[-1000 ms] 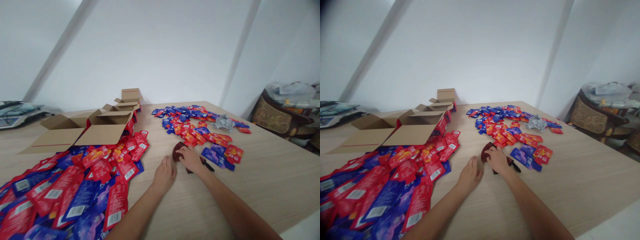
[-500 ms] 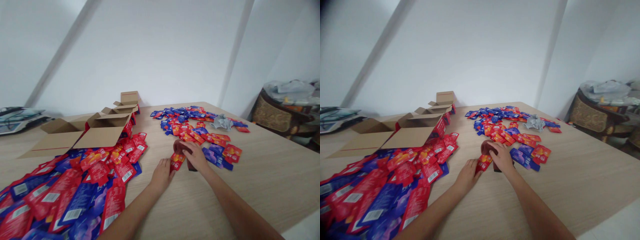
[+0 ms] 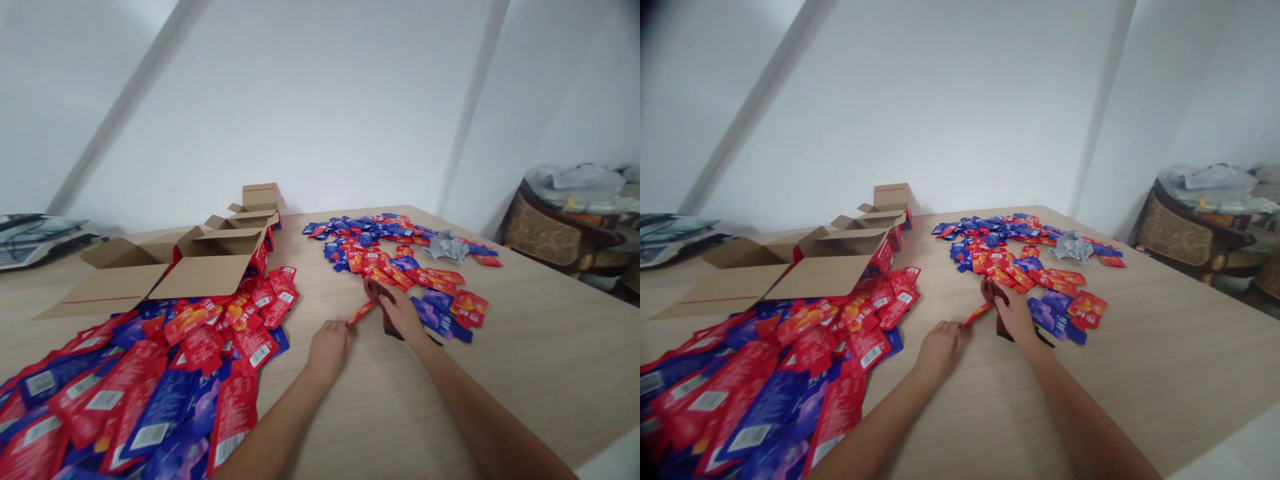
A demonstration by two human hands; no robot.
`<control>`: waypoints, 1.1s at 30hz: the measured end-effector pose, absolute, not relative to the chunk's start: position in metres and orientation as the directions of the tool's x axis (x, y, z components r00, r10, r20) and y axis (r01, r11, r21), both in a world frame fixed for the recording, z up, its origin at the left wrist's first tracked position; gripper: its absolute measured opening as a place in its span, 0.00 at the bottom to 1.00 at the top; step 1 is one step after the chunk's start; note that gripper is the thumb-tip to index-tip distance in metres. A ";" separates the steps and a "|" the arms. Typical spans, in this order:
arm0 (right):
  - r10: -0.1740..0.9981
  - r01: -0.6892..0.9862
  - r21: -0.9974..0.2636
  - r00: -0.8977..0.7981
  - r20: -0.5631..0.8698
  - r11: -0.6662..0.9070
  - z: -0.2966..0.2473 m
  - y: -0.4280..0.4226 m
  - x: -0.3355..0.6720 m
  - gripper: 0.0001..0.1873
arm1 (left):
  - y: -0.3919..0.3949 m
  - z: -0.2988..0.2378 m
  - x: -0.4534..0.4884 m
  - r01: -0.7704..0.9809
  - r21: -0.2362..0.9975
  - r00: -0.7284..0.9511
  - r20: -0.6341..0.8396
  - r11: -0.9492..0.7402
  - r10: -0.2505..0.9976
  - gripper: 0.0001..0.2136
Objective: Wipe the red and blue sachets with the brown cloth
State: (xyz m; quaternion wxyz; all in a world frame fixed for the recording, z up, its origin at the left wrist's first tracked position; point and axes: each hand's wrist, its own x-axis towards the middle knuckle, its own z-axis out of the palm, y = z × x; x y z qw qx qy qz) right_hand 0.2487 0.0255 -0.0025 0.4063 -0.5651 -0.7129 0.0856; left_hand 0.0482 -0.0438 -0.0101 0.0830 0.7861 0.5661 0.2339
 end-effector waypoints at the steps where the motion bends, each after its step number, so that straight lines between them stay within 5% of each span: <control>1: 0.850 0.702 -0.610 0.012 0.527 0.368 0.001 0.022 0.248 0.23 | -0.042 -0.009 0.046 0.793 0.541 0.171 0.244 -0.280 0.955 0.13; 4: 0.787 0.705 -0.540 -0.040 0.616 0.459 0.014 -0.002 0.230 0.23 | -0.036 -0.013 0.043 0.410 0.912 0.046 -0.017 -0.003 0.999 0.18; 6: 0.779 0.720 -0.425 -0.253 0.574 0.548 0.018 -0.021 0.207 0.22 | -0.032 -0.017 0.042 0.199 0.970 0.095 -0.161 0.140 0.982 0.18; 10: 0.765 0.739 -0.259 -0.502 0.404 0.622 0.010 -0.029 0.186 0.23 | -0.029 -0.017 0.038 0.089 0.975 0.135 -0.213 0.203 0.968 0.14; 16: 0.911 0.921 -0.217 -0.243 0.333 0.325 -0.001 0.009 0.220 0.21 | -0.034 -0.009 0.032 0.010 0.962 0.123 -0.272 0.273 0.954 0.12; 22: 0.760 0.755 -0.240 -0.473 0.445 0.611 0.007 -0.019 0.195 0.24 | -0.030 -0.011 0.037 0.036 0.965 0.140 -0.263 0.261 0.954 0.11; 26: 0.880 0.893 -0.170 -0.351 0.321 0.418 0.001 -0.005 0.203 0.21 | -0.034 -0.010 0.038 -0.017 0.966 0.130 -0.255 0.259 0.958 0.10; 29: 0.914 0.947 -0.123 -0.244 0.324 0.296 -0.006 0.011 0.221 0.21 | -0.036 -0.005 0.033 -0.126 0.978 0.059 -0.162 0.168 0.985 0.10; 33: 0.884 0.937 -0.121 -0.259 0.388 0.327 -0.012 0.013 0.228 0.21 | -0.029 0.002 0.018 -0.281 0.952 -0.233 0.055 -0.121 0.971 0.11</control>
